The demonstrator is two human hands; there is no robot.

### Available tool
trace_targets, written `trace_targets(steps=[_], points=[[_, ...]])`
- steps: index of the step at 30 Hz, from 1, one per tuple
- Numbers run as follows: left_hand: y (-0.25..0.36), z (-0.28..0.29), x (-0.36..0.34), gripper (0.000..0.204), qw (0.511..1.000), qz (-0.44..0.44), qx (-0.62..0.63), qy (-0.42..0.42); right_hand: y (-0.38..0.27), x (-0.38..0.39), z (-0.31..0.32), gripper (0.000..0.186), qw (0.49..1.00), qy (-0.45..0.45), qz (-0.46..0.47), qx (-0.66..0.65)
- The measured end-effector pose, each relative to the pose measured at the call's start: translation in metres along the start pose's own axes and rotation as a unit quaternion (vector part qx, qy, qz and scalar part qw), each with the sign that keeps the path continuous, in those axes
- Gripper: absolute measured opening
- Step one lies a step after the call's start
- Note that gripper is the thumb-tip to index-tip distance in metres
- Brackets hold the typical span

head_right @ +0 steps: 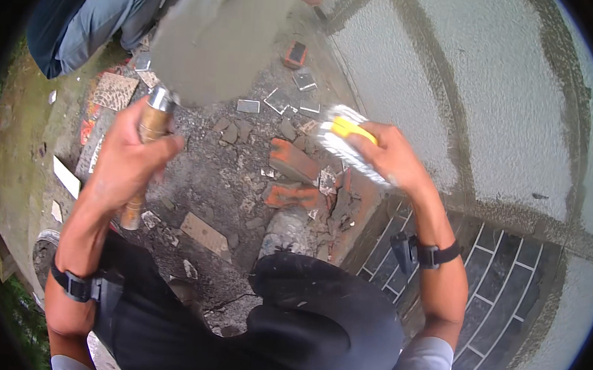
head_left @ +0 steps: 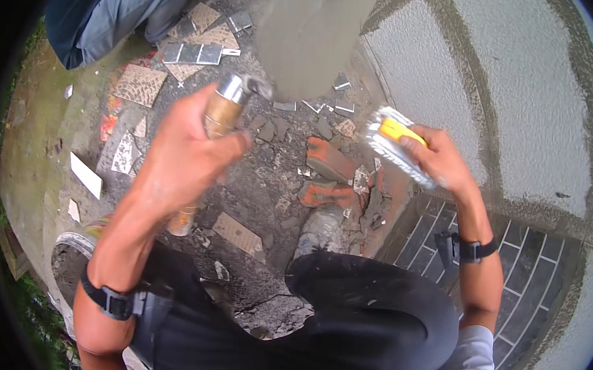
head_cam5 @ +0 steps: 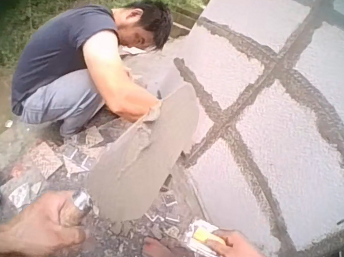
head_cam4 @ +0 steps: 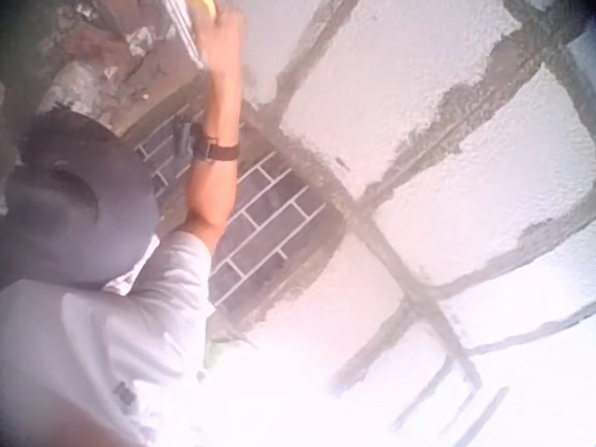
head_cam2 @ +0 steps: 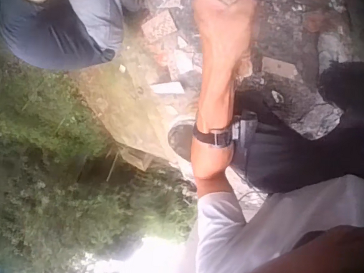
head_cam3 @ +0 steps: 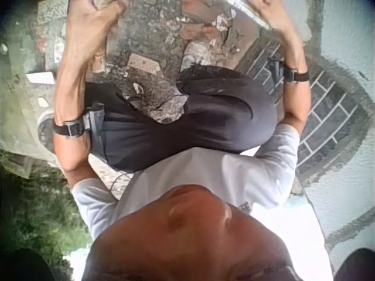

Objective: Applying mortar and smoothing joints on an exterior tiled wall.

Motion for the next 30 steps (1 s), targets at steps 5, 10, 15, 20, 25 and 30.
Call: trace_targets(steps=[5,10,15,20,25,30], points=[[0.002,0.003,0.006,0.019,0.997,0.039,-0.021,0.057,0.129,0.004,-0.018,0.030,0.883,-0.154,-0.078,0.436],[-0.006,0.001,-0.002,0.019,0.997,0.043,-0.031,0.049,0.240,-0.023,-0.056,0.026,0.808,-0.271,-0.083,0.517],[-0.006,-0.003,-0.005,0.020,0.996,0.074,-0.021,0.043,0.247,-0.057,-0.065,0.023,0.789,-0.288,-0.032,0.542],[-0.012,-0.005,-0.004,0.021,0.998,0.052,-0.011,0.039,0.200,-0.061,-0.057,0.019,0.764,-0.270,-0.042,0.584],[-0.012,0.004,0.001,0.021,0.997,0.026,-0.042,0.053,0.165,-0.050,-0.036,0.020,0.825,-0.184,-0.071,0.530],[-0.017,0.002,0.002,0.023,0.998,0.042,-0.020,0.035,0.213,-0.040,-0.060,0.021,0.843,-0.100,-0.104,0.519]])
Point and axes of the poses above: each hand's wrist, its own x-axis away from the middle knuckle, its own z-axis out of the back of the hand, y = z × x, the point moved 2 cm from there along -x, towards the middle knuckle, and after that the axes turned 14 degrees about z, right-handed, at the moved point
